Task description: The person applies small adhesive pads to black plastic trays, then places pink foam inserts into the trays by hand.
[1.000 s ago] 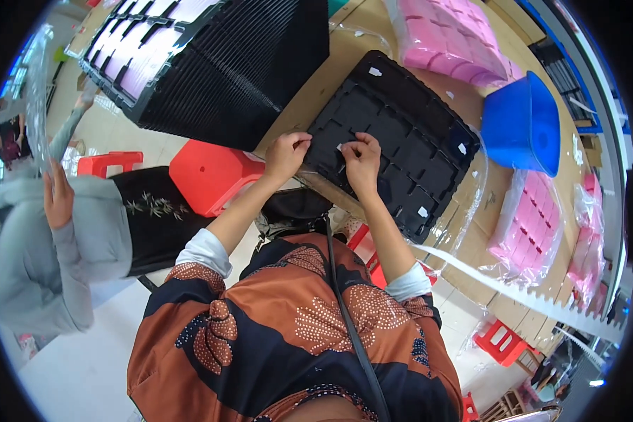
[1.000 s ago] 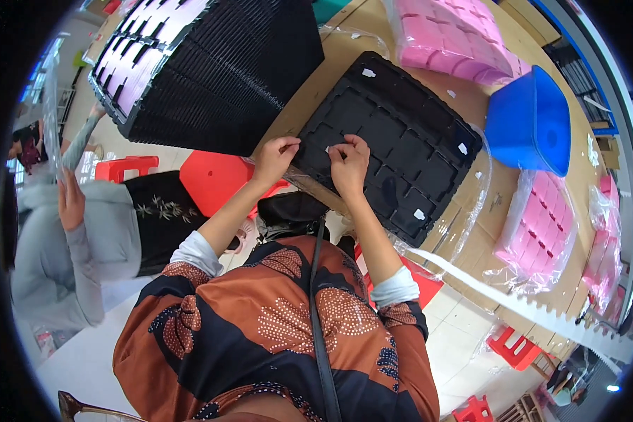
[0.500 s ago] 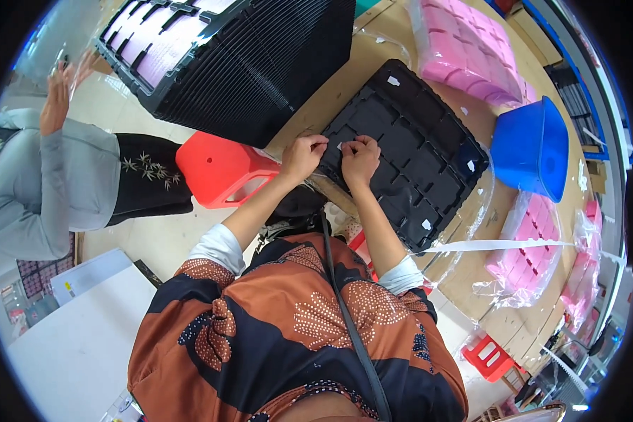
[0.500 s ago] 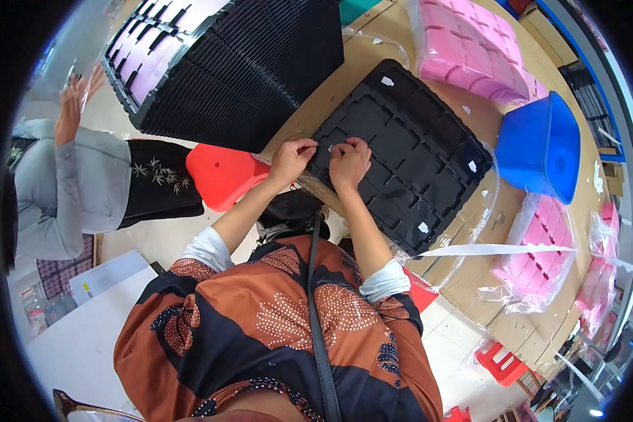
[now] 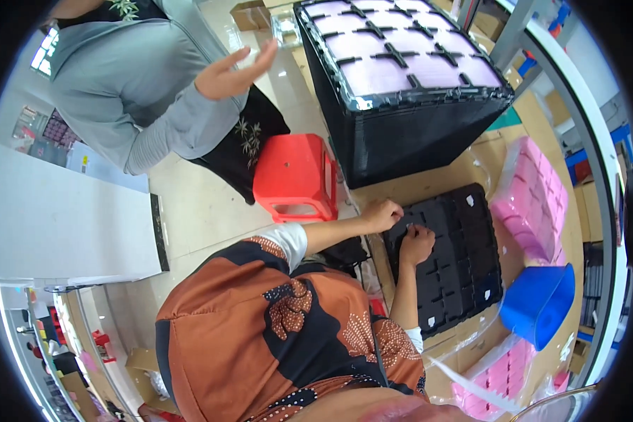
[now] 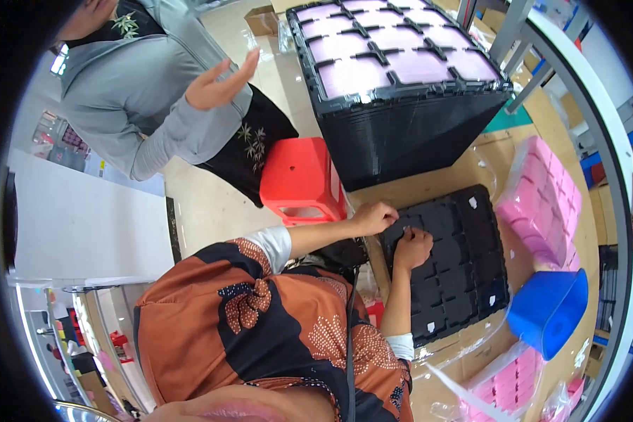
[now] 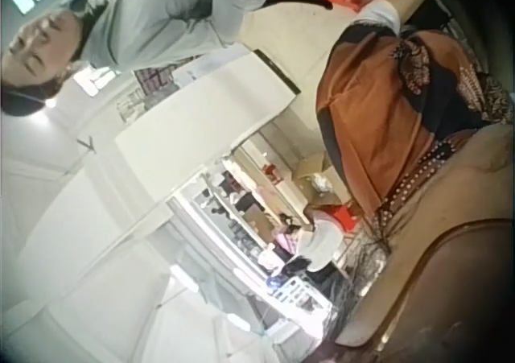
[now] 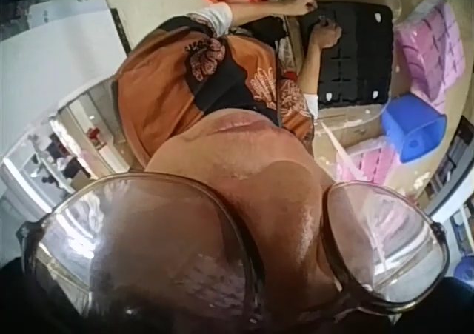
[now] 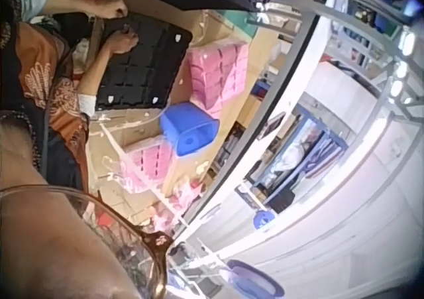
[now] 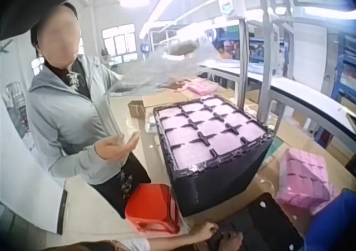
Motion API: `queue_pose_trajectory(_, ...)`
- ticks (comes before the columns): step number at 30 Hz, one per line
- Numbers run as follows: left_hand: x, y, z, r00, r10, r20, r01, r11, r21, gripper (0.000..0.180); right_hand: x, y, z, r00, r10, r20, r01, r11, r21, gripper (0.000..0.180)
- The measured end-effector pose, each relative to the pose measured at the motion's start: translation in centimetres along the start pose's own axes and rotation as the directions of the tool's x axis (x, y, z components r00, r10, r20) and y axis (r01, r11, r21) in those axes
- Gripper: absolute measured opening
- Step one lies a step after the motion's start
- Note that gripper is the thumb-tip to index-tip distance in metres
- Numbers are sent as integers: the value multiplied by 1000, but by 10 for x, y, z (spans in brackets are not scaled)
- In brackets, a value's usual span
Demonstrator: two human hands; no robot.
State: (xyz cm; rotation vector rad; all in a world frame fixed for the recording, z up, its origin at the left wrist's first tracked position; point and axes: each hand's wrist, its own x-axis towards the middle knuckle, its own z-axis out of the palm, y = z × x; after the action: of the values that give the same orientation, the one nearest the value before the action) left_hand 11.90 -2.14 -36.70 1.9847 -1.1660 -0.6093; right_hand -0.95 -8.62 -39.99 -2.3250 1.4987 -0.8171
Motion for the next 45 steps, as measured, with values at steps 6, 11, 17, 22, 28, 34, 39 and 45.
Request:
queue_pose_trajectory(6, -6, -1, -7, 1000, -17, 21, 16, 999, 36, 16, 5, -5, -6, 994, 73, 80, -69, 996, -51, 29)
queue_pose_trajectory(11, -10, -4, -7, 1000, 11, -14, -11, 1000, -8, 13, 2, -2, -4, 1000, -4, 16, 5, 994, -108, 43)
queue_pose_trajectory(17, -9, -4, -15, 999, 48, 4, -48, 999, -15, 17, 4, 2, 2, 999, 5, 45, 0, 994, -112, 40)
queue_pose_trajectory(22, -12, -6, -12, 998, 56, 13, -55, 997, -53, 16, 2, 5, 1, 1000, -9, 28, 12, 994, -106, 40)
queue_pose_trajectory(28, -8, -8, -10, 998, 57, 13, -55, 994, -99, 16, 1, 7, 3, 999, -2, 45, 7, 995, -97, 40)
queue_pose_trajectory(34, -5, -2, -15, 997, 47, 55, -40, 990, -136, 16, 4, 11, -3, 988, 70, 138, -75, 997, 31, 38)
queue_pose_trajectory(39, -4, -7, -15, 995, 69, 68, -55, 980, -192, 16, 3, 8, -11, 980, 90, 179, -110, 989, 103, 36)
queue_pose_trajectory(45, 0, -16, -19, 993, 108, 40, -98, 975, -202, 15, 2, 9, -12, 981, 89, 174, -110, 987, 121, 34)
